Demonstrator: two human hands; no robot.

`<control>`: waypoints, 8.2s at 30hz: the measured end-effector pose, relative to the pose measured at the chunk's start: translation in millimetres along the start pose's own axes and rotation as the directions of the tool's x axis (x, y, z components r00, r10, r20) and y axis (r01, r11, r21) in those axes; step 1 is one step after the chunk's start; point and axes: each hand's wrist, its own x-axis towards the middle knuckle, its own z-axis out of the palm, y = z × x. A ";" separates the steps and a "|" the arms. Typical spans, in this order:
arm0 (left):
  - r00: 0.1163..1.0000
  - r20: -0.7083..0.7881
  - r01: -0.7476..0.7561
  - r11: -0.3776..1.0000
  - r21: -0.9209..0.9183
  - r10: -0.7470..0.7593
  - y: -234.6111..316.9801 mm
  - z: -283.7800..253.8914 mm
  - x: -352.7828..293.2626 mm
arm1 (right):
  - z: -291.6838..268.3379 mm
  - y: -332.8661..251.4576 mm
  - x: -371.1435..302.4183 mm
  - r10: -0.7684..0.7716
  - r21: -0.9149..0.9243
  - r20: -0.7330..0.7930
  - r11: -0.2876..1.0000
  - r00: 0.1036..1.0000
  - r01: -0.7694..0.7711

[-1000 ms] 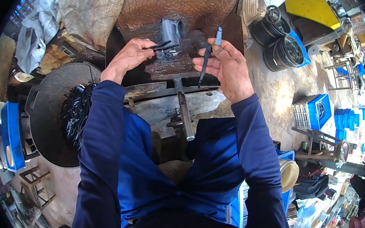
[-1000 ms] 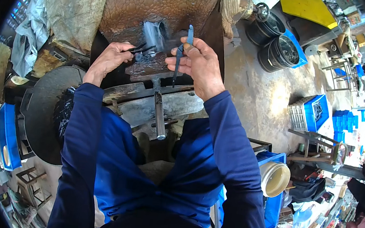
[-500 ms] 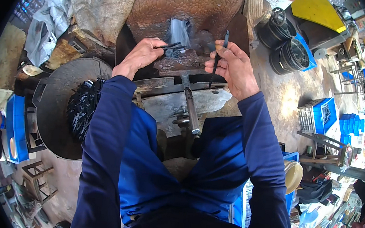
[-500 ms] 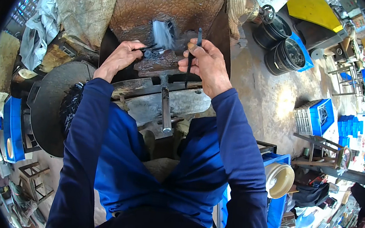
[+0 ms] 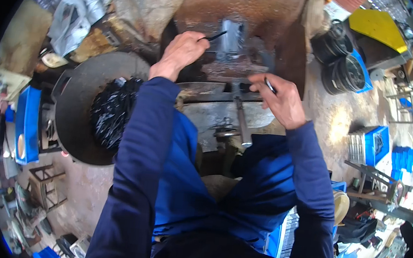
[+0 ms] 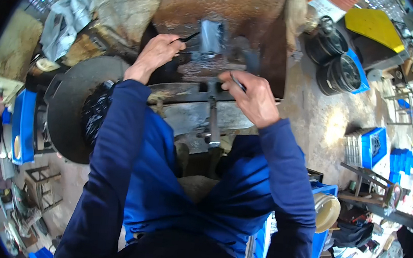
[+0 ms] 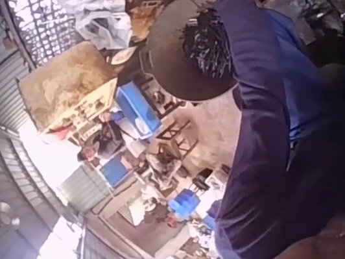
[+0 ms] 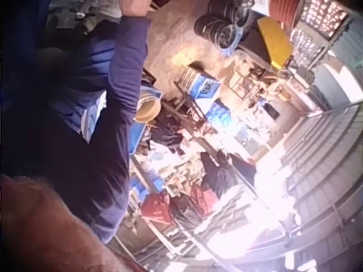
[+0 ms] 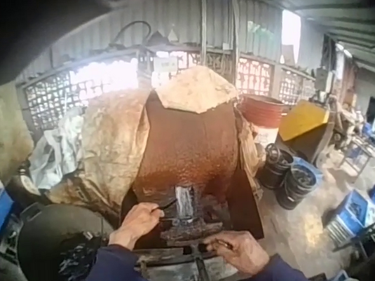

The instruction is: Assembling small metal components using a manual fixture on a factory assembly line.

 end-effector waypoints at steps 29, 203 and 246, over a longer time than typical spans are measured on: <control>0.879 -0.473 -0.058 0.968 -0.244 -0.067 74.6 -2.7 -13.2 | 16.5 -13.1 159.1 0.097 0.262 -0.390 0.965 0.916 0.009; 0.849 0.146 0.228 0.103 -0.968 -0.508 -83.4 -110.8 -200.9 | 11.1 -1.4 194.8 0.052 0.217 -0.366 0.976 0.929 0.031; 0.886 -0.362 -0.015 0.763 -0.646 -0.289 52.8 -2.7 36.2 | 15.7 0.1 198.2 -0.037 0.185 -0.359 0.977 0.933 0.109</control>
